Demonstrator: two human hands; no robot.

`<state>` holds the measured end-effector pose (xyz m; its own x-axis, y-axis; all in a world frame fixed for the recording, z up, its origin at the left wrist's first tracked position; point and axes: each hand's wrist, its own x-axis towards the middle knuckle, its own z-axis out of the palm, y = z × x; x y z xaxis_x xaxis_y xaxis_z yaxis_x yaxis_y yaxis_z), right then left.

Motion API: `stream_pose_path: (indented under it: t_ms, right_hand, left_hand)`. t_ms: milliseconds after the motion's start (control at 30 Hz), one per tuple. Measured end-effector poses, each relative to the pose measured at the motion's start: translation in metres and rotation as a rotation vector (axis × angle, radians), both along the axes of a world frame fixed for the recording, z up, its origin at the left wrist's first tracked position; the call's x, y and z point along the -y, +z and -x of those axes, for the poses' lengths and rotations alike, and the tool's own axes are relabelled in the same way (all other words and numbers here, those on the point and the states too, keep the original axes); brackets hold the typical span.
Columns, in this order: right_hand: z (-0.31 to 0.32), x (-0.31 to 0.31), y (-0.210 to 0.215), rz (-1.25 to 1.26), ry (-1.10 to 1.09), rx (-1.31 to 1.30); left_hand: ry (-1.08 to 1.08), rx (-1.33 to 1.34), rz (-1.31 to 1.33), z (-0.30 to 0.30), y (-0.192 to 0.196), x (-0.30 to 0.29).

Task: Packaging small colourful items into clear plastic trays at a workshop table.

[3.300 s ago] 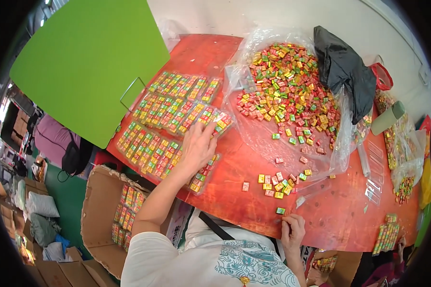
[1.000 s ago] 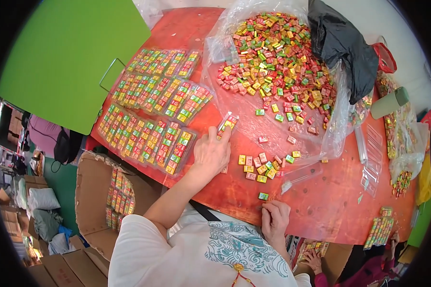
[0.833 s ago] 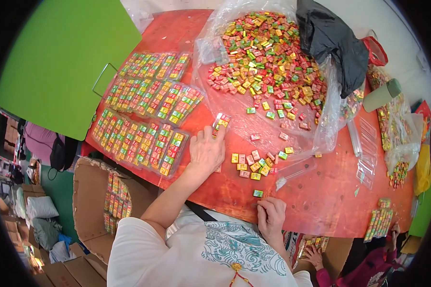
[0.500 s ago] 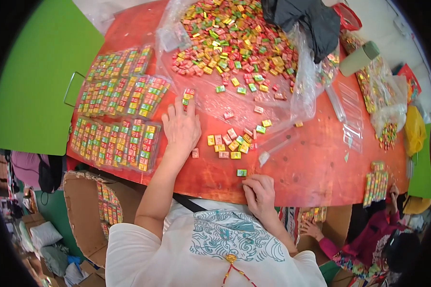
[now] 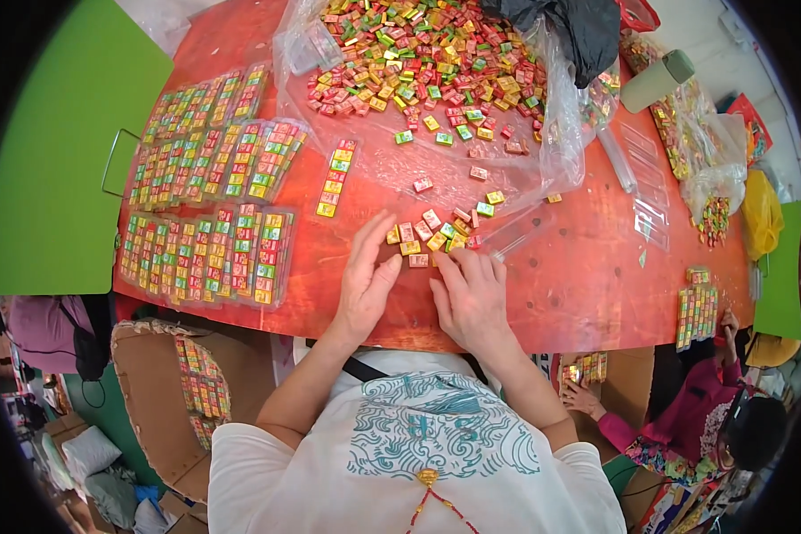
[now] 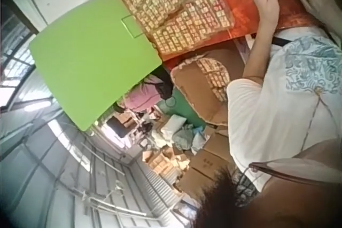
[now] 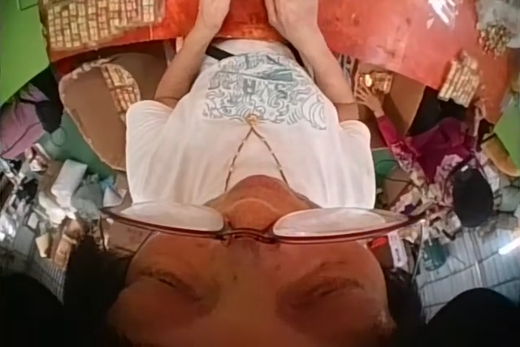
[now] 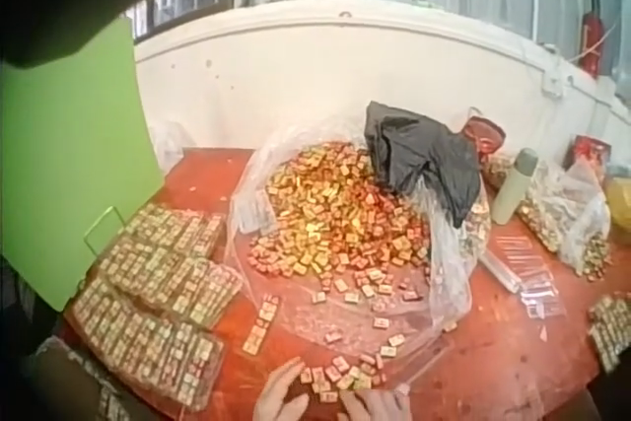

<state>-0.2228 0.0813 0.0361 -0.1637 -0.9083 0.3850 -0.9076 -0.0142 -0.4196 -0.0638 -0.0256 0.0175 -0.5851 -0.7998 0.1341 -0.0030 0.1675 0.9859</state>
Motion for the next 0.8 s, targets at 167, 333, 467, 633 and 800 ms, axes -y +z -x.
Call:
stream_pose_path:
  t_ms: [167,333,467,633,800]
  right_hand:
    - [0.0,0.027,0.002,-0.033,-0.006,-0.105]
    - [-0.015,0.048,-0.002,-0.074,-0.016,-0.227]
    - [-0.016,0.049,-0.016,-0.077,-0.034,-0.286]
    - [-0.006,0.038,-0.015,-0.061,-0.014,-0.215]
    - [-0.011,0.042,-0.012,-0.091,-0.048,-0.205]
  left_hand:
    - [0.039,0.358,0.48,-0.016,-0.001,0.013]
    - [0.087,0.653,0.791,0.002,-0.01,0.032]
    - [0.074,0.76,0.847,0.002,-0.02,0.034]
    - [0.109,0.663,0.787,-0.016,-0.017,0.029]
    - [0.114,0.683,0.751,-0.042,-0.012,0.005]
